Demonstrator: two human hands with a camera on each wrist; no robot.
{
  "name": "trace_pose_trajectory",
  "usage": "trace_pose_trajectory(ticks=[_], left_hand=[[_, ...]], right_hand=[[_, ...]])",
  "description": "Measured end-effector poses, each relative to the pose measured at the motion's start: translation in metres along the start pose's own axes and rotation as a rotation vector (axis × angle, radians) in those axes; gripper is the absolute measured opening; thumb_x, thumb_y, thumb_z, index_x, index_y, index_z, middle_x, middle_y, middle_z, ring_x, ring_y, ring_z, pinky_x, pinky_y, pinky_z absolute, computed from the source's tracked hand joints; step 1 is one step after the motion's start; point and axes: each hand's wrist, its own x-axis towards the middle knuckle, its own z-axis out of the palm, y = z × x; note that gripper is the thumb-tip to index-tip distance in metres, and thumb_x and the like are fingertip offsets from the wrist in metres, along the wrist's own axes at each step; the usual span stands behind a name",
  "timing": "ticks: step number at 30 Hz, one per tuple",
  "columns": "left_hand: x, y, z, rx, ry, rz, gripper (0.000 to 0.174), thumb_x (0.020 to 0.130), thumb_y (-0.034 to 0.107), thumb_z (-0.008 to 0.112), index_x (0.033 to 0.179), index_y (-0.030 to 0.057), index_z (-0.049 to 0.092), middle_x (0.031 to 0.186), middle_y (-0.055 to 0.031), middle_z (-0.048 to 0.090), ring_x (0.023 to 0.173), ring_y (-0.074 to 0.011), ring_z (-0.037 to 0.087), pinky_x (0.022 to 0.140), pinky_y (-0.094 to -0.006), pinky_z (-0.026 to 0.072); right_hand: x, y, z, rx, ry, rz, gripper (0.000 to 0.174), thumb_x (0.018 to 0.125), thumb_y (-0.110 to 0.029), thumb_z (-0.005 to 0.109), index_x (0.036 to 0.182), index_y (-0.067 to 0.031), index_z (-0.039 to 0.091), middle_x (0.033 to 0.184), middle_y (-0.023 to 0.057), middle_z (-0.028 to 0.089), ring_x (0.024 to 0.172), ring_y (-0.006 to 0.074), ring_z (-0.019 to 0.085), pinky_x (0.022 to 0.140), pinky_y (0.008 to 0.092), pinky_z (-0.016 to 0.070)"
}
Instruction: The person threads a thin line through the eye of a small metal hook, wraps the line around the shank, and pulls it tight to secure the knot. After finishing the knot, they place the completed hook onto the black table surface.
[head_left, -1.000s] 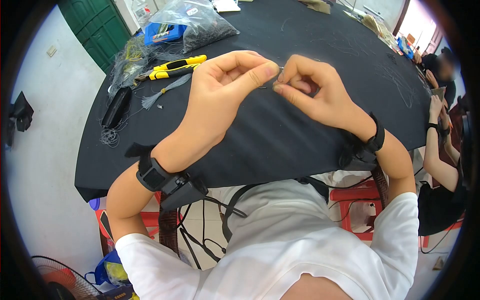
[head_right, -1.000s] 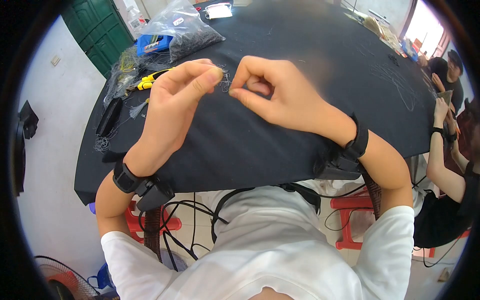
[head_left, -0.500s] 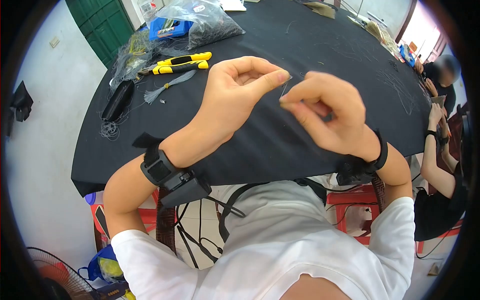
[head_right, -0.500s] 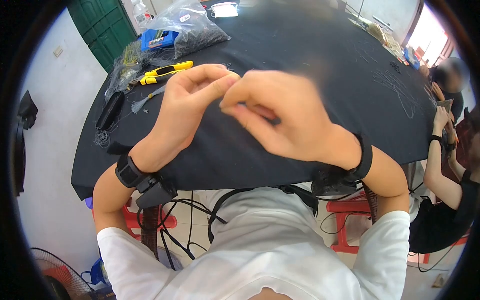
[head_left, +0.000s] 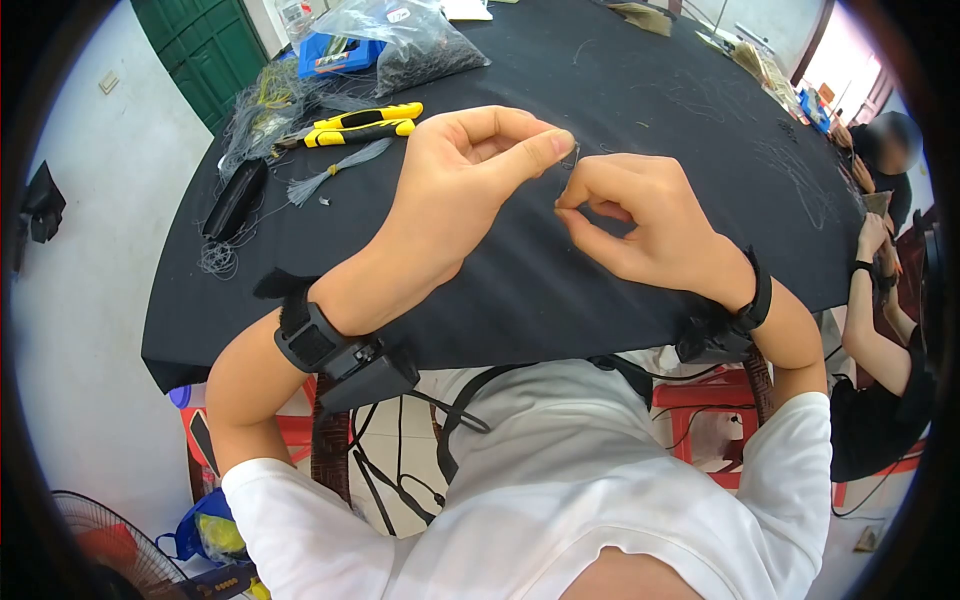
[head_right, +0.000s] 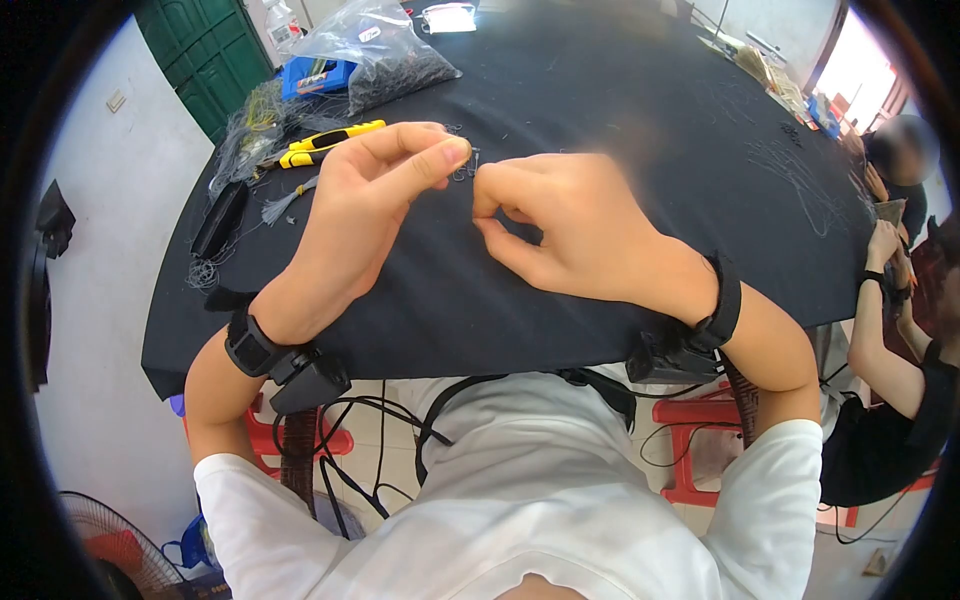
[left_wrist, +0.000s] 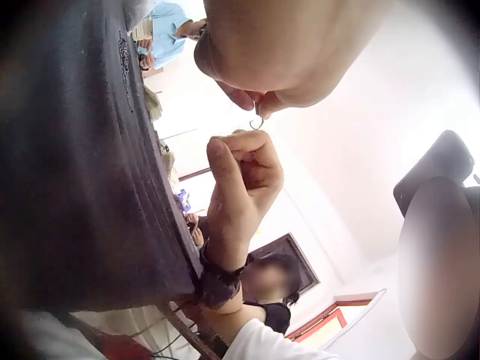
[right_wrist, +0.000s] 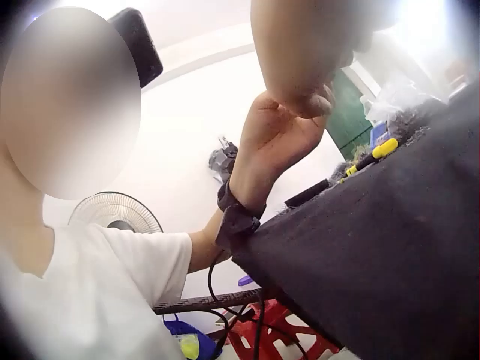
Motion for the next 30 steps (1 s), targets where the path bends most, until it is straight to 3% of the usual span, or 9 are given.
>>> trace_pose_trajectory(ticks=[5, 10, 13, 14, 21, 24, 27, 28, 30], left_hand=[[-0.001, 0.002, 0.0, -0.103, -0.118, -0.068, 0.019, 0.085, 0.014, 0.067, 0.098, -0.0001, 0.065, 0.09, -0.002, 0.064, 0.083, -0.0073, 0.054, 0.077, -0.0221, 0.0421], [-0.002, 0.007, 0.002, -0.117, -0.111, -0.066, 0.019, 0.085, 0.015, 0.067, 0.097, 0.0002, 0.065, 0.089, -0.0007, 0.063, 0.081, -0.0065, 0.053, 0.076, -0.0217, 0.0412], [-0.001, 0.003, 0.002, -0.102, -0.064, -0.071, 0.018, 0.085, 0.014, 0.067, 0.096, 0.0007, 0.066, 0.089, -0.0002, 0.063, 0.08, -0.0062, 0.052, 0.075, -0.0214, 0.0411], [-0.001, 0.002, 0.002, -0.091, -0.043, -0.073, 0.017, 0.084, 0.014, 0.067, 0.096, 0.001, 0.066, 0.088, 0.0, 0.062, 0.08, -0.0062, 0.052, 0.075, -0.0212, 0.0411], [-0.002, -0.001, 0.005, -0.072, -0.025, -0.074, 0.015, 0.083, 0.012, 0.068, 0.093, 0.0011, 0.066, 0.087, -0.0004, 0.062, 0.079, -0.0064, 0.053, 0.073, -0.0208, 0.0415], [-0.001, -0.001, 0.004, -0.044, -0.01, -0.052, 0.013, 0.083, 0.01, 0.069, 0.092, 0.001, 0.065, 0.088, -0.0009, 0.062, 0.081, -0.0064, 0.054, 0.074, -0.0211, 0.0422], [0.001, -0.002, 0.002, -0.023, -0.039, -0.022, 0.012, 0.083, 0.009, 0.069, 0.09, 0.0008, 0.065, 0.09, -0.0012, 0.062, 0.082, -0.0066, 0.055, 0.075, -0.0209, 0.0429], [0.001, -0.002, 0.002, 0.006, -0.048, -0.006, 0.011, 0.083, 0.008, 0.069, 0.089, 0.0003, 0.065, 0.09, -0.0014, 0.061, 0.083, -0.0069, 0.055, 0.075, -0.0209, 0.0432], [0.0, -0.002, 0.004, 0.065, -0.072, 0.026, 0.008, 0.083, 0.006, 0.068, 0.087, -0.0006, 0.064, 0.09, -0.0019, 0.06, 0.083, -0.0075, 0.055, 0.075, -0.0209, 0.0438]], right_hand=[[0.001, 0.003, 0.001, -0.152, 0.067, -0.066, 0.012, 0.072, -0.004, 0.064, 0.077, -0.0082, 0.054, 0.066, 0.0066, 0.056, 0.059, 0.0253, 0.058, 0.049, 0.0346, 0.0432], [0.002, 0.003, 0.002, -0.202, 0.122, -0.086, 0.012, 0.072, -0.004, 0.065, 0.078, -0.0075, 0.056, 0.069, 0.0066, 0.057, 0.06, 0.0253, 0.058, 0.049, 0.0344, 0.0438], [-0.002, 0.0, 0.013, -0.136, 0.152, -0.229, 0.011, 0.071, -0.005, 0.067, 0.079, -0.0074, 0.059, 0.068, 0.0059, 0.056, 0.059, 0.0239, 0.058, 0.047, 0.0337, 0.0437], [-0.001, -0.003, 0.018, -0.094, 0.2, -0.291, 0.015, 0.067, 0.002, 0.07, 0.079, -0.0031, 0.063, 0.058, 0.0052, 0.047, 0.046, 0.0197, 0.045, 0.041, 0.0311, 0.0343], [-0.004, -0.014, 0.018, -0.118, 0.212, -0.348, 0.019, 0.063, 0.004, 0.07, 0.08, -0.0042, 0.065, 0.055, 0.0038, 0.044, 0.043, 0.0177, 0.041, 0.039, 0.03, 0.0297], [-0.002, -0.017, 0.01, -0.034, 0.205, -0.339, 0.02, 0.064, 0.007, 0.068, 0.081, -0.0025, 0.064, 0.055, 0.0022, 0.043, 0.043, 0.014, 0.038, 0.04, 0.0274, 0.0273], [0.0, -0.026, -0.011, 0.166, 0.207, -0.109, 0.016, 0.065, 0.003, 0.067, 0.077, -0.0047, 0.061, 0.063, 0.0, 0.053, 0.045, 0.0089, 0.04, 0.042, 0.0232, 0.03], [0.002, -0.022, -0.014, 0.217, 0.309, -0.112, 0.016, 0.067, 0.003, 0.066, 0.081, -0.0033, 0.061, 0.065, -0.0021, 0.054, 0.047, 0.0032, 0.035, 0.044, 0.0199, 0.0249], [0.002, -0.014, -0.019, 0.377, 0.368, 0.015, 0.011, 0.076, 0.003, 0.064, 0.086, -0.0005, 0.061, 0.063, -0.0064, 0.048, 0.052, -0.0008, 0.033, 0.047, 0.018, 0.0241]])
